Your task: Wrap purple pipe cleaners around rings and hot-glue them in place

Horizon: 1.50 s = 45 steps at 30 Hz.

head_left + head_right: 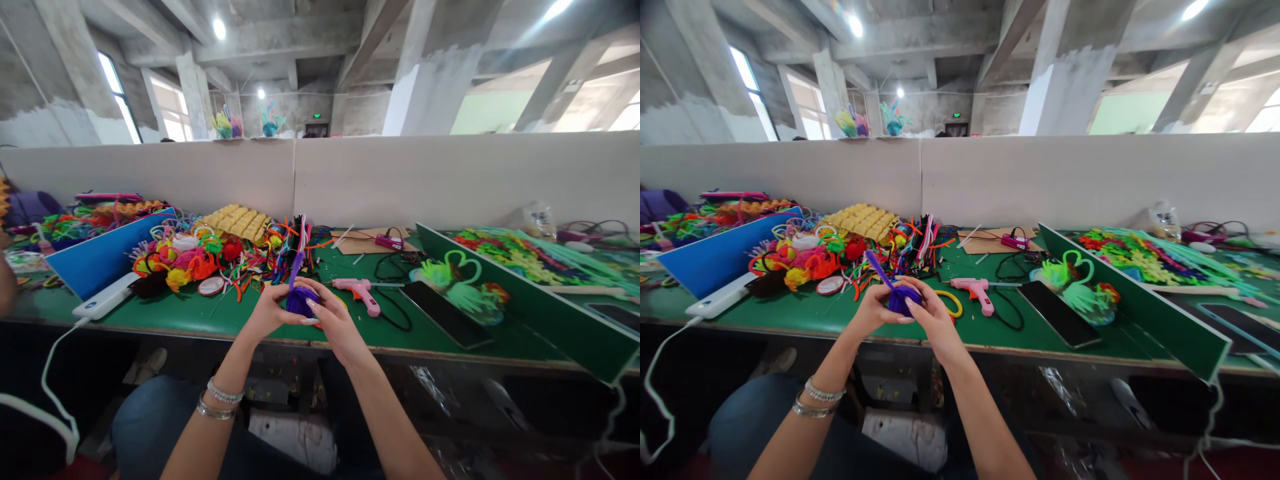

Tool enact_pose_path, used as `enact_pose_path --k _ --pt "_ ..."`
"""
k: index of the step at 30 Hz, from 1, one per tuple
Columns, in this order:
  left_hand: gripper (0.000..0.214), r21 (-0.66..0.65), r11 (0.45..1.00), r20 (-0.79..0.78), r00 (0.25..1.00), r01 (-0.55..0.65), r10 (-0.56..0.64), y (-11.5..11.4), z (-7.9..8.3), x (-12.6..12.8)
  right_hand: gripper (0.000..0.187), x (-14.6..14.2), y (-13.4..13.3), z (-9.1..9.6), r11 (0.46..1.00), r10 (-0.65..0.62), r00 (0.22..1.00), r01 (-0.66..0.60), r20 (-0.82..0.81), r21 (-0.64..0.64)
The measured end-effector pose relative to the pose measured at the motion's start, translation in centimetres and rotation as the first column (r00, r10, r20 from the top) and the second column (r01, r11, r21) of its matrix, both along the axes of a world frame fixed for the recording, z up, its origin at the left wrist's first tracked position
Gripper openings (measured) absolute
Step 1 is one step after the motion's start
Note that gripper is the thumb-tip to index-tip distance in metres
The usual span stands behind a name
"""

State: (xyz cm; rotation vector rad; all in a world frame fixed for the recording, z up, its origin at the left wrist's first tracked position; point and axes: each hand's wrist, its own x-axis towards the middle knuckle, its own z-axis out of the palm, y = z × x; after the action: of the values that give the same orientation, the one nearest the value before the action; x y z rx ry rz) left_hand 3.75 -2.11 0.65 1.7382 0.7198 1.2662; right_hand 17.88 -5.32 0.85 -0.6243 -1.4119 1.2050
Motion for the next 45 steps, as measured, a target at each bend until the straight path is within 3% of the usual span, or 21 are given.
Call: enact_pose_path --k 7,15,28,39,45 --pt "0.049 -0.056 0.998 0.072 0.997 0.042 -0.038 0.0 0.1 -0.1 0.038 0.0 -0.6 0.9 0.997 0.072 0.997 -0.072 -0.015 0.015" --pt "0.047 -0.070 0.995 0.091 0.994 0.064 -0.058 0.1 0.2 -0.1 0.039 0.0 -0.5 0.9 0.998 0.062 0.998 -0.062 -0.012 -0.001" --pt "0.044 0.036 0.999 -0.053 0.999 -0.009 0.011 -0.2 0.4 -0.1 0.037 -0.3 -0.1 0.3 0.977 0.088 0.972 -0.126 -0.218 -0.171" --pt "0.043 0.052 0.997 -0.061 0.996 -0.060 0.063 0.1 -0.5 0.1 0.034 -0.6 0.1 0.0 0.985 -0.024 0.988 -0.002 -0.151 -0.171" --pt "0.044 0.048 0.995 -0.033 0.996 -0.085 0.087 0.1 -0.5 0.2 0.034 -0.8 0.1 0.2 0.983 -0.032 0.984 0.000 -0.173 -0.182"
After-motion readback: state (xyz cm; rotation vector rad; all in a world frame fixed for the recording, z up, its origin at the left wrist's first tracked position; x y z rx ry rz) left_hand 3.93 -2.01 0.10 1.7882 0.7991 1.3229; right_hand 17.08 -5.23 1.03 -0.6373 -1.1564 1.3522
